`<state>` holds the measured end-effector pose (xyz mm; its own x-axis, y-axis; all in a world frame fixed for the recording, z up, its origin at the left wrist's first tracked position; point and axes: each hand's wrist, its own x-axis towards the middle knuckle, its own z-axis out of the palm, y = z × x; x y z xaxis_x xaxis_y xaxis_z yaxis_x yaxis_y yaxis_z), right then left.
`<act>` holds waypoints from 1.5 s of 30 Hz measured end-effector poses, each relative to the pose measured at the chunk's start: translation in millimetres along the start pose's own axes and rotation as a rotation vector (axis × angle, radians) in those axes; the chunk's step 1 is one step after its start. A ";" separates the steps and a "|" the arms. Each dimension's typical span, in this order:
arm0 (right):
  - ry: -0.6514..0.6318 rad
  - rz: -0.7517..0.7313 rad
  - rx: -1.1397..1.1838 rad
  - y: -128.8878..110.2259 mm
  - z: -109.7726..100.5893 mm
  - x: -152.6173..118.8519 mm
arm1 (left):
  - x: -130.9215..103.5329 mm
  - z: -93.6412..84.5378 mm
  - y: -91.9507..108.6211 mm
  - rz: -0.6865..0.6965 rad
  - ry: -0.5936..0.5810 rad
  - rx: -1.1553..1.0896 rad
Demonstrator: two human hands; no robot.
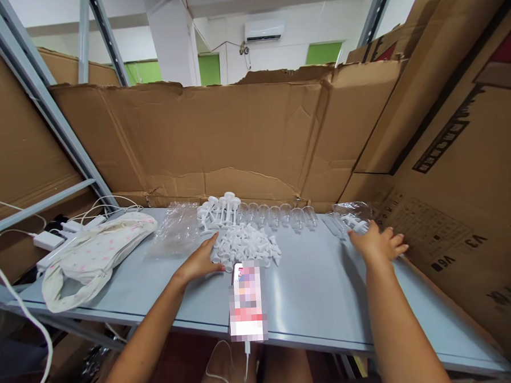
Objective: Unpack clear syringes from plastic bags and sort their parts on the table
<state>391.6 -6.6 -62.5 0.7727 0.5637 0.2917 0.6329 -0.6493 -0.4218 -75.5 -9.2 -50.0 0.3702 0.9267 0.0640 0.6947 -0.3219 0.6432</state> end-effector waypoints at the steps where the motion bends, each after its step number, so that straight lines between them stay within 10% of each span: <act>1: -0.036 0.010 -0.005 6.3 0.9 1.9 | 1.8 1.7 0.1 0.009 -0.015 0.011; 11: -0.068 0.005 0.036 41.2 11.1 6.1 | 19.1 14.8 4.2 0.021 -0.008 0.065; 29: -0.034 0.094 0.083 29.1 -0.5 -5.5 | 36.4 27.2 12.4 0.018 0.127 0.090; 45: 0.322 -0.102 0.593 9.0 -21.1 -3.4 | 27.0 8.5 44.9 0.124 0.270 0.011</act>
<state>395.7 -25.0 -49.2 0.7448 0.3677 0.5568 0.6404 -0.1596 -0.7512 -29.0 -0.3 -25.9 0.2761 0.8978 0.3431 0.6620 -0.4364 0.6093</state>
